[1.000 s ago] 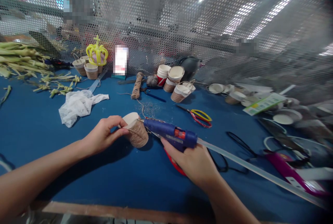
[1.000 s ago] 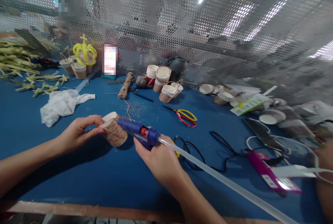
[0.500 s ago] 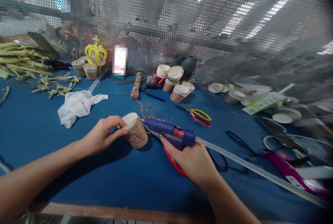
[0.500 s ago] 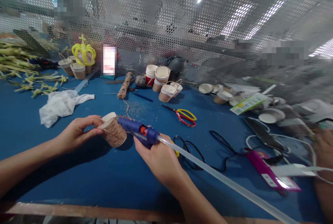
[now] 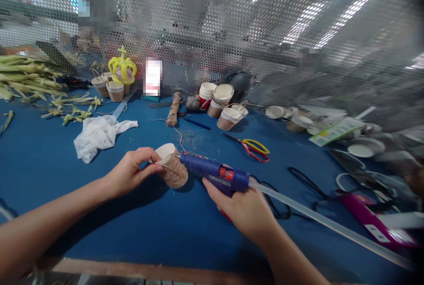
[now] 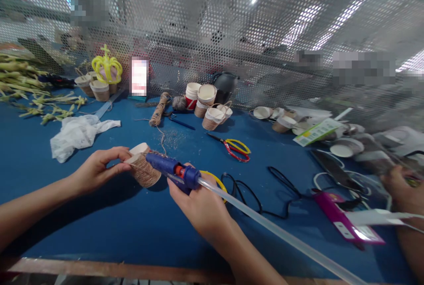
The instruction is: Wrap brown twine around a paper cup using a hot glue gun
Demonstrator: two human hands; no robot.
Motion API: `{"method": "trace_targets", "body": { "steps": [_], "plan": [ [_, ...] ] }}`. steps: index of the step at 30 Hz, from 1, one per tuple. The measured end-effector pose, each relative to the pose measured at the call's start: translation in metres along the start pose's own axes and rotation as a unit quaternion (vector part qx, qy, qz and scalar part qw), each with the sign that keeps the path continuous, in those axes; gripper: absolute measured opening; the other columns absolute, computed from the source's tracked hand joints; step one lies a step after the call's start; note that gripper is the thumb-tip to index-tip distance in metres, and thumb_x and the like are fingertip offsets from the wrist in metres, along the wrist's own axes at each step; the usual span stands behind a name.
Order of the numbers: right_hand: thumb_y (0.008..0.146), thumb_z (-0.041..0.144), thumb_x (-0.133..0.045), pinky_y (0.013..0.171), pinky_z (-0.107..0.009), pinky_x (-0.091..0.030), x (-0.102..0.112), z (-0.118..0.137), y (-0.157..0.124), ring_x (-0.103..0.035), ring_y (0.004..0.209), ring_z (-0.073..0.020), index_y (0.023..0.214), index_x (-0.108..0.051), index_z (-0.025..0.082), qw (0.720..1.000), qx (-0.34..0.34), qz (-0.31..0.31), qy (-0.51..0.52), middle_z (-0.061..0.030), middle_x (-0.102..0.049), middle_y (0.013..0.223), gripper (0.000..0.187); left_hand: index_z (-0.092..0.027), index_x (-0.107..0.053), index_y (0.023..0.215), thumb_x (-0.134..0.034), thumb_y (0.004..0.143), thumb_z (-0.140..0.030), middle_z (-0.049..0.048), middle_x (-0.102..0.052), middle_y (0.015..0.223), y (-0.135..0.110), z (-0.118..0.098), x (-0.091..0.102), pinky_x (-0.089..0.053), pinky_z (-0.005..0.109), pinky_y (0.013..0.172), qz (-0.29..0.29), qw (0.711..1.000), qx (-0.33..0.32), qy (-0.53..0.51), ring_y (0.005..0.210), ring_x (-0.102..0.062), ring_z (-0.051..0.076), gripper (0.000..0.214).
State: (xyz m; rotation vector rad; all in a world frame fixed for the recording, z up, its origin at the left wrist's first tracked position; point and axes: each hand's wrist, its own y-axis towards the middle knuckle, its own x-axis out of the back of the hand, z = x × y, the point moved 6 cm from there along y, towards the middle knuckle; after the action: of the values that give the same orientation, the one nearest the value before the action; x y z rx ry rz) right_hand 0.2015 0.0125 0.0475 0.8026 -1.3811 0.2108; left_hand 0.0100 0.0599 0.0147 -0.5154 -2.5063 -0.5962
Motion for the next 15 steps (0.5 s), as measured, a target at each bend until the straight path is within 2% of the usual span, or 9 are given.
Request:
{"method": "trace_targets", "body": {
  "steps": [2,8,10,13,15],
  "plan": [
    [0.074,0.014,-0.050,0.064,-0.033,-0.050,-0.0012,0.0001,-0.0004,-0.067,0.076,-0.0247,0.087,-0.070,0.023,1.000,-0.011,0.007,0.012,-0.0061,-0.071,0.068,0.026,-0.013,-0.058,0.074,-0.049,0.084,-0.026,0.0062,-0.064,0.078,0.0000,0.0003,0.0004,-0.044,0.028,0.071,-0.002,1.000,0.001,0.002,0.075,-0.057,0.016,0.018],
    [0.078,0.027,-0.050,0.057,-0.035,-0.052,0.0002,-0.0039,0.0025,-0.067,0.068,-0.0247,0.078,-0.068,0.024,0.988,-0.132,0.018,0.078,-0.0062,-0.070,0.069,0.019,-0.014,-0.059,0.074,-0.050,0.083,-0.027,0.0053,-0.064,0.076,0.0001,0.0008,0.0007,-0.044,0.027,0.071,-0.006,1.000,0.005,-0.003,0.073,-0.057,0.016,0.018],
    [0.079,0.028,-0.048,0.056,-0.034,-0.052,0.0002,-0.0020,0.0026,-0.067,0.064,-0.0237,0.079,-0.068,0.023,0.989,-0.121,0.018,0.083,-0.0062,-0.069,0.066,0.021,-0.014,-0.059,0.074,-0.050,0.083,-0.027,0.0061,-0.065,0.078,0.0000,0.0012,0.0001,-0.044,0.027,0.071,-0.003,1.000,0.008,-0.004,0.074,-0.057,0.016,0.019],
    [0.078,0.022,-0.045,0.057,-0.033,-0.050,-0.0014,0.0026,0.0007,-0.065,0.059,-0.0216,0.084,-0.069,0.022,0.997,-0.051,0.008,0.062,-0.0050,-0.068,0.061,0.025,-0.014,-0.059,0.075,-0.050,0.083,-0.027,0.0064,-0.065,0.078,-0.0004,0.0014,0.0001,-0.045,0.028,0.072,-0.004,1.000,0.006,-0.002,0.075,-0.058,0.017,0.019],
    [0.076,0.018,-0.045,0.059,-0.032,-0.049,-0.0017,0.0007,-0.0010,-0.064,0.056,-0.0198,0.083,-0.070,0.024,0.999,-0.037,-0.009,0.032,-0.0031,-0.068,0.058,0.026,-0.014,-0.059,0.075,-0.050,0.084,-0.028,0.0062,-0.065,0.078,-0.0005,0.0013,0.0005,-0.044,0.028,0.073,-0.005,1.000,0.001,0.002,0.076,-0.058,0.017,0.019]
  ]
}}
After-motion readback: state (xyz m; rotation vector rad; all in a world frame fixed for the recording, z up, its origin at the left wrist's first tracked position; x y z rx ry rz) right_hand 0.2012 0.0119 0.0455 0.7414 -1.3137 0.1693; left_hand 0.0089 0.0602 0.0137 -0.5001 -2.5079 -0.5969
